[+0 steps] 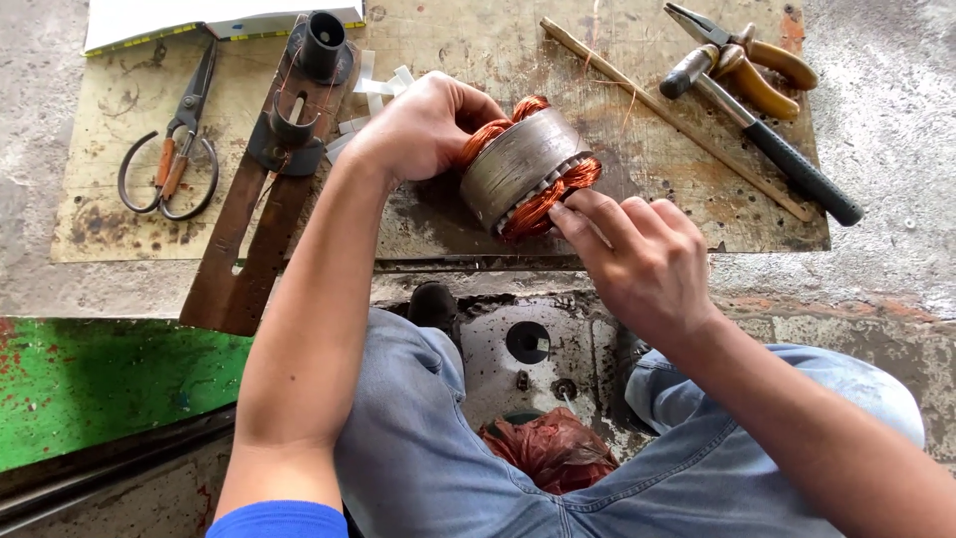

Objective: Inserting copper wire coils into a motor stator and securing them using a wooden stick and a hammer.

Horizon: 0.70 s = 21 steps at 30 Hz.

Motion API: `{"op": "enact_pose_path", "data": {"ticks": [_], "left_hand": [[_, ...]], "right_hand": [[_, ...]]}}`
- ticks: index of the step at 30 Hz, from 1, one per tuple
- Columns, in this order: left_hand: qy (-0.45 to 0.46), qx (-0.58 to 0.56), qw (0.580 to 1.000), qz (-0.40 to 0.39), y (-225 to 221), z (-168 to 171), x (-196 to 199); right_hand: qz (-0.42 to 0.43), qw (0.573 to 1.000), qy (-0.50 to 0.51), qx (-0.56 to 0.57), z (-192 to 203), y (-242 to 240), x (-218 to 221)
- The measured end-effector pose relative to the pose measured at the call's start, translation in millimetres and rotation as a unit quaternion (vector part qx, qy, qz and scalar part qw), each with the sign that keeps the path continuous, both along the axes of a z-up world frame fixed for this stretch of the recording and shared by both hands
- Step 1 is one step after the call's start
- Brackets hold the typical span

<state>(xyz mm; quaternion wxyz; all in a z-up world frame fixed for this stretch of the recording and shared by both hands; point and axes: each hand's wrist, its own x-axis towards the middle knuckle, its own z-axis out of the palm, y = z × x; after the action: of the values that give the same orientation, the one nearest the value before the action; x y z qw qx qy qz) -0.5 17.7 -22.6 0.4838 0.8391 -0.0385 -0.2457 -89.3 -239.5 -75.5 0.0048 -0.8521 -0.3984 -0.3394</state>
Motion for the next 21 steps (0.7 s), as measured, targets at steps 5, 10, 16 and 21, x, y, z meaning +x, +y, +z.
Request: {"op": "enact_pose_path", "data": {"ticks": [5,10,16,21], "left_hand": [[-0.011,-0.048,0.999,0.000,2,-8,1],[-0.030,-0.019,0.999,-0.005,2,-8,2],[-0.021,-0.015,1.000,-0.003,0,-7,2],[-0.020,-0.035,0.999,-0.001,2,-9,2]], "right_hand": [[0.044,0.997,0.049,0.039,0,-3,8],[0.041,0.999,0.006,0.005,-1,-14,17],[0.038,0.998,-0.024,-0.045,-7,-21,20],[0.027,0.998,-0.037,-0.049,-5,-18,16]]}}
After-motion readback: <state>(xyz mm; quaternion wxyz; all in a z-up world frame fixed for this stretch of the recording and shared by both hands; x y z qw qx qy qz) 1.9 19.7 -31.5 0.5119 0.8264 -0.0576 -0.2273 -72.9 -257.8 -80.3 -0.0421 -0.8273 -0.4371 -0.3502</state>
